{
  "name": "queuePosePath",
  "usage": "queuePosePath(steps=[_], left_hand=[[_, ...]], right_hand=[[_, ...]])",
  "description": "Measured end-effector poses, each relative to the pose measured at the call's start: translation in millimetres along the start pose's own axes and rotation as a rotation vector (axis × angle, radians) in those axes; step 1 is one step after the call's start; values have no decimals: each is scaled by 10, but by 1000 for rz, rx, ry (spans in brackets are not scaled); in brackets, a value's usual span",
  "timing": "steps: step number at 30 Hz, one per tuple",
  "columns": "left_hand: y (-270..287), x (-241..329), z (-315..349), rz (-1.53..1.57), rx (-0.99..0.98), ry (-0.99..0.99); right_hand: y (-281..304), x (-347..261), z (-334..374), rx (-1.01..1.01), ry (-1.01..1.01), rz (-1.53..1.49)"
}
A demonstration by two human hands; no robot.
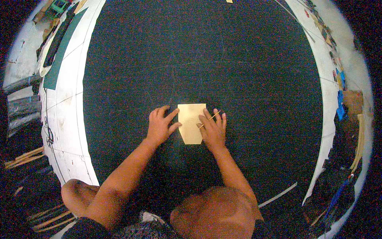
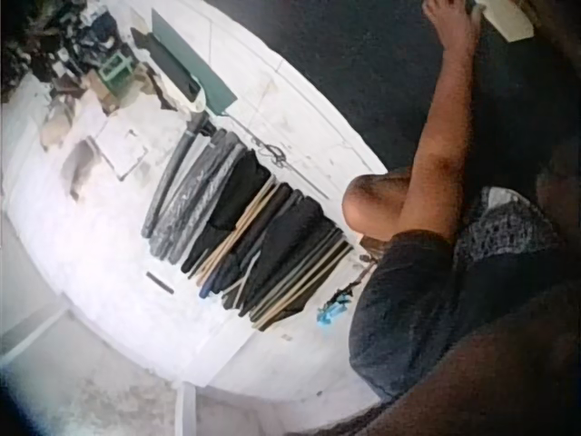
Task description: The person traces several outlines onto a large piece of black fabric using a pattern template and a marking tool while sitting on the floor.
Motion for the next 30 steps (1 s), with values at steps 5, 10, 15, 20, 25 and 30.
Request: queuePosePath(steps=[5,10,15,20,25,30], left_hand=[[-4,11,-15,1,-18,-2],[17,-21,-29,-3,-10,-15],[-3,-39,-29,9,13,-18],[8,-67,-23,23,21,-19],[20,-44,-53,57,33,-39],[7,-92,-38,49,11,-33]], right_hand=[[-19,-11,-16,3,13,46],[-48,17,-43,8,24,48],[-19,-19,-77,-17,-13,27],[7,-50,-94,-6,0,1],[1,-4,-80,-16,5,39],[15,-39,-102,-46,-23,20]])
Point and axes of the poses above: each hand's wrist, its own z-axis away from the middle knuckle, its own y-axis out of the back of the hand, x = y × z, the point moved 4 cm from there along -z, towards the middle knuckle, and after that the axes turned 4 degrees about y, right-handed, at the moved point
